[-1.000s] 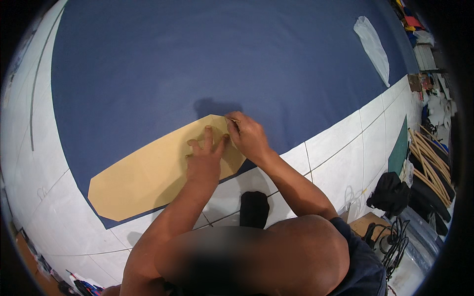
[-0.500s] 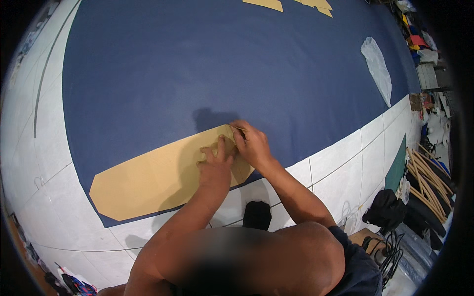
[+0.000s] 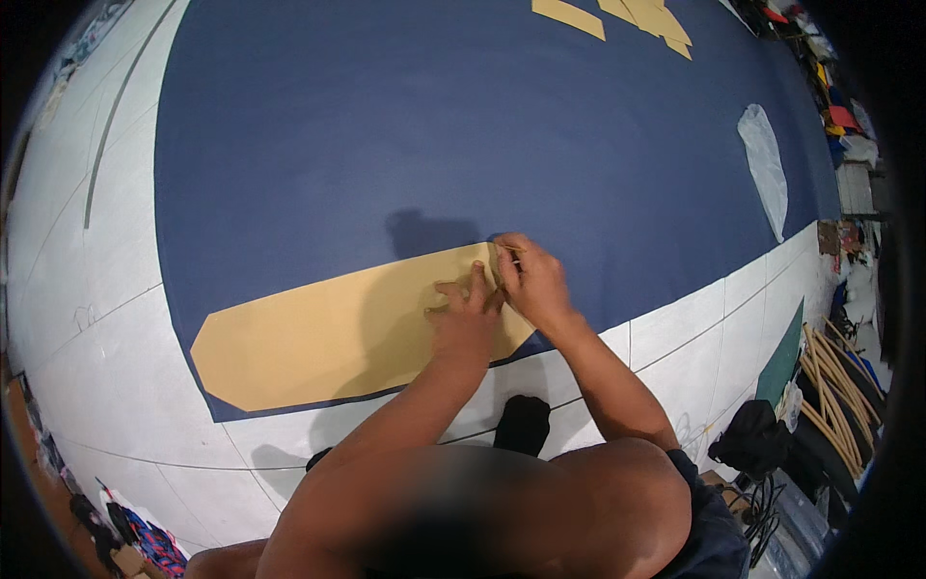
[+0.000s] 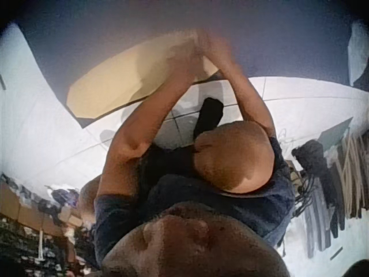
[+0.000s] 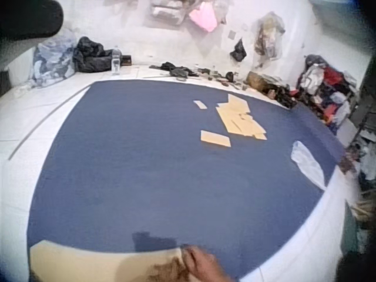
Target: The person uses a straightedge and a pencil to draw lines on a piece of blue fabric, then places a cardboard pattern on the fabric and traces around it with the pencil.
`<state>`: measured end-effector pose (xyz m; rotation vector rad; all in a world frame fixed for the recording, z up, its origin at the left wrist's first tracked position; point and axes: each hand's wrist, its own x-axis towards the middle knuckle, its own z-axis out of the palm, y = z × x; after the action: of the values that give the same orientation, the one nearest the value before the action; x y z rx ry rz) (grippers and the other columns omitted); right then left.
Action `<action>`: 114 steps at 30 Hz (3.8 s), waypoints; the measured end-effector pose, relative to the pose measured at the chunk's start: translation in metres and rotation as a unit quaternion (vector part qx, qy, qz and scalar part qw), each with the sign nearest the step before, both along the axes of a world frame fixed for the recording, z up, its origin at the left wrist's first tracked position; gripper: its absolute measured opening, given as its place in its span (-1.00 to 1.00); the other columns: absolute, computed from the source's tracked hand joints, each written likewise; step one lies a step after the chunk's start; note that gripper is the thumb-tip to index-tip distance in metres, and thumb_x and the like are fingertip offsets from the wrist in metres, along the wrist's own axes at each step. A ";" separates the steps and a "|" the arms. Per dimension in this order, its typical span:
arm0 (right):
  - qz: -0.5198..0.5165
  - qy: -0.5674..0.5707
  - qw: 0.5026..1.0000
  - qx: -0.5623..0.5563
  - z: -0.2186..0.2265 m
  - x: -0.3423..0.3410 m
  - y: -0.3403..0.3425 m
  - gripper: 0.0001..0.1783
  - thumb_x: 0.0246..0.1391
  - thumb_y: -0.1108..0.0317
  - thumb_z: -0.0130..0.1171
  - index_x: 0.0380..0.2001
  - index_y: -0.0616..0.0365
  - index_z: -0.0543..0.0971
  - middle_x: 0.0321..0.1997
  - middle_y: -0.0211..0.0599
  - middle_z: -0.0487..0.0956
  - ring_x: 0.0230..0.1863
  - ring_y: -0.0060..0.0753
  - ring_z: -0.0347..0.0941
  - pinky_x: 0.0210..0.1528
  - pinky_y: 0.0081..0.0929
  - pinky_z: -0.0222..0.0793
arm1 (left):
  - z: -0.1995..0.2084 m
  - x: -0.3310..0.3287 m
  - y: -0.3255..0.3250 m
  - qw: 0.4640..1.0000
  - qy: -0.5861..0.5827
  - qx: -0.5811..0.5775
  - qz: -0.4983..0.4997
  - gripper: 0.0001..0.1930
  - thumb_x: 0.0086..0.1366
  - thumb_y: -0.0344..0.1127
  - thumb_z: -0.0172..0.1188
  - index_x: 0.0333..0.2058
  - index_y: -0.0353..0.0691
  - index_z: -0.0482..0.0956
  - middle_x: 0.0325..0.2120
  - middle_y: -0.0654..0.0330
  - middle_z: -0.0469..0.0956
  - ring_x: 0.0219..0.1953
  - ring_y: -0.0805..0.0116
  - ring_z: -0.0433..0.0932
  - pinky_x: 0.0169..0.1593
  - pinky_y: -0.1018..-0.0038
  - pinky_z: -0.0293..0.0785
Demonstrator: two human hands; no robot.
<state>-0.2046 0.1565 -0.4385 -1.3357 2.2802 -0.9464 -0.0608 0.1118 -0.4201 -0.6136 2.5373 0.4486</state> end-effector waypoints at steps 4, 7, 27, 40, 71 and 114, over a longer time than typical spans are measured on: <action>0.029 0.014 0.999 0.023 0.004 -0.003 -0.004 -0.82 0.29 0.33 0.16 -0.12 0.13 0.59 -0.20 -0.06 0.69 -0.23 0.08 0.65 -0.19 -0.14 0.57 | -0.002 -0.004 -0.002 0.999 -0.037 0.037 0.004 -0.19 0.30 -0.22 0.23 0.49 0.32 0.12 0.55 0.04 -0.21 0.35 -0.42 0.14 0.09 -0.27 0.55; 0.021 0.021 0.999 0.014 0.002 -0.005 -0.004 -0.82 0.28 0.33 0.15 -0.12 0.15 0.59 -0.19 -0.06 0.68 -0.23 0.08 0.64 -0.19 -0.14 0.56 | 0.001 -0.004 -0.002 0.999 -0.038 0.030 -0.006 -0.20 0.31 -0.21 0.21 0.49 0.31 0.12 0.55 0.02 -0.21 0.35 -0.42 0.15 0.08 -0.25 0.57; 0.261 0.023 0.959 0.108 0.014 0.021 -0.060 -0.76 0.25 0.22 0.17 -0.08 0.00 0.66 -0.18 -0.26 0.71 -0.18 -0.05 0.65 -0.09 -0.13 0.55 | -0.028 -0.001 0.016 0.997 -0.047 -0.053 0.018 -0.38 0.30 -0.23 0.20 0.36 0.04 0.37 0.46 -0.04 0.09 0.35 -0.32 0.22 0.03 -0.10 0.62; 0.048 -0.088 0.992 0.078 0.010 -0.026 0.002 -0.76 0.31 0.32 0.12 -0.06 0.17 0.63 -0.14 -0.08 0.71 -0.22 -0.01 0.68 -0.15 -0.22 0.57 | -0.002 0.001 -0.002 1.000 -0.027 -0.001 -0.007 -0.07 0.23 -0.31 0.27 0.51 0.36 0.03 0.55 0.04 -0.20 0.32 -0.36 0.22 0.02 -0.01 0.65; -0.127 -0.122 0.981 -0.079 0.000 -0.012 0.128 -0.75 0.35 0.32 0.08 -0.04 0.22 0.59 -0.12 -0.06 0.68 -0.12 0.01 0.63 -0.07 -0.20 0.51 | 0.005 0.068 -0.009 0.989 0.076 -0.072 0.100 0.04 0.05 0.06 0.53 0.47 0.03 0.17 0.50 -0.05 -0.01 0.47 -0.30 0.06 0.38 -0.23 0.20; 0.373 0.320 0.863 0.119 0.135 -0.025 -0.055 -0.53 0.31 0.23 0.16 0.24 0.06 0.43 0.29 -0.01 0.45 0.32 0.04 0.39 0.34 -0.02 0.32 | -0.021 0.294 -0.138 0.936 0.232 -0.139 0.226 -0.28 0.36 0.05 0.25 0.38 -0.17 0.32 0.41 -0.26 0.13 0.46 -0.30 0.07 0.47 -0.11 -0.01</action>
<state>-0.2296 0.1019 -0.3035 -2.3808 1.8363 0.0611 0.2332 -0.0263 -0.4412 -1.3540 2.9258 0.4293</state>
